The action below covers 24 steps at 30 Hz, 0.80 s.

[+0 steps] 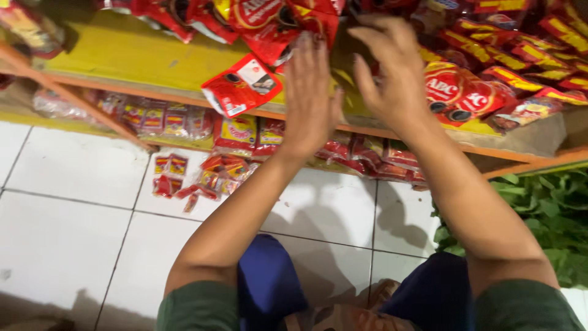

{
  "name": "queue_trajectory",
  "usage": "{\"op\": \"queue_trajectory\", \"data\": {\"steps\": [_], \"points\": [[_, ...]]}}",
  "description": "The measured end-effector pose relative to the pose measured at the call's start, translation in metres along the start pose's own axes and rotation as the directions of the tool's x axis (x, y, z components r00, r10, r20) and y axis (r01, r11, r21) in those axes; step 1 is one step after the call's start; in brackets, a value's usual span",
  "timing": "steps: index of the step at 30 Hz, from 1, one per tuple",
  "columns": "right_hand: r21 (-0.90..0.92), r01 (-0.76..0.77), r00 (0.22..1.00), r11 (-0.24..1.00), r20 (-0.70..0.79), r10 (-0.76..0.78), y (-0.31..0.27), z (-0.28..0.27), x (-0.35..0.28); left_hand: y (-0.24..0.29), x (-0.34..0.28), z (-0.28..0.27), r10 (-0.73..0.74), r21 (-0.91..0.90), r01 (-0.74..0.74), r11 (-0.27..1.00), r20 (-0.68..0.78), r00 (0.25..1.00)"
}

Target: The person organizes spice packets on a shelf by hand, picking up individual packets and groups of packets from the floor and the shelf to rearrange them.

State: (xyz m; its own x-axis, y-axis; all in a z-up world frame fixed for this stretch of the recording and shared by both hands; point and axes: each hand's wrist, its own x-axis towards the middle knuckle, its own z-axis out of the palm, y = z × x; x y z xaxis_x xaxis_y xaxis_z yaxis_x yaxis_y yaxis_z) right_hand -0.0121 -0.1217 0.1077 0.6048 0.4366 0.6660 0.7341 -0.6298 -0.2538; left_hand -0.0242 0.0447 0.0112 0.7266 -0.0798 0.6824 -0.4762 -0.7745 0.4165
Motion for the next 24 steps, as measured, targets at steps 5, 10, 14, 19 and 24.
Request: {"op": "queue_trajectory", "data": {"steps": [5,10,14,19,24], "points": [[0.127,0.083,0.996,0.988,0.019,-0.086,-0.006,0.096,0.038,-0.034,-0.017,-0.048,-0.221,0.206,0.208,0.956,0.043,0.974],[-0.108,-0.002,1.0,0.994,0.005,0.003,-0.006,0.146,0.054,-0.042,-0.023,-0.053,-0.301,0.352,0.242,0.904,0.124,0.946],[-0.099,-0.131,0.991,0.986,0.007,0.133,0.009,0.153,0.042,-0.048,-0.025,-0.049,-0.268,0.326,0.223,0.919,0.1,0.958],[0.35,-0.218,0.94,0.911,-0.175,0.293,0.028,0.145,0.017,-0.049,-0.026,-0.047,-0.249,0.274,0.214,0.938,0.097,0.964],[0.518,-0.174,0.88,0.837,-0.299,0.368,0.013,0.121,-0.009,-0.045,-0.026,-0.064,-0.209,0.106,0.201,0.974,0.069,0.976]]}}
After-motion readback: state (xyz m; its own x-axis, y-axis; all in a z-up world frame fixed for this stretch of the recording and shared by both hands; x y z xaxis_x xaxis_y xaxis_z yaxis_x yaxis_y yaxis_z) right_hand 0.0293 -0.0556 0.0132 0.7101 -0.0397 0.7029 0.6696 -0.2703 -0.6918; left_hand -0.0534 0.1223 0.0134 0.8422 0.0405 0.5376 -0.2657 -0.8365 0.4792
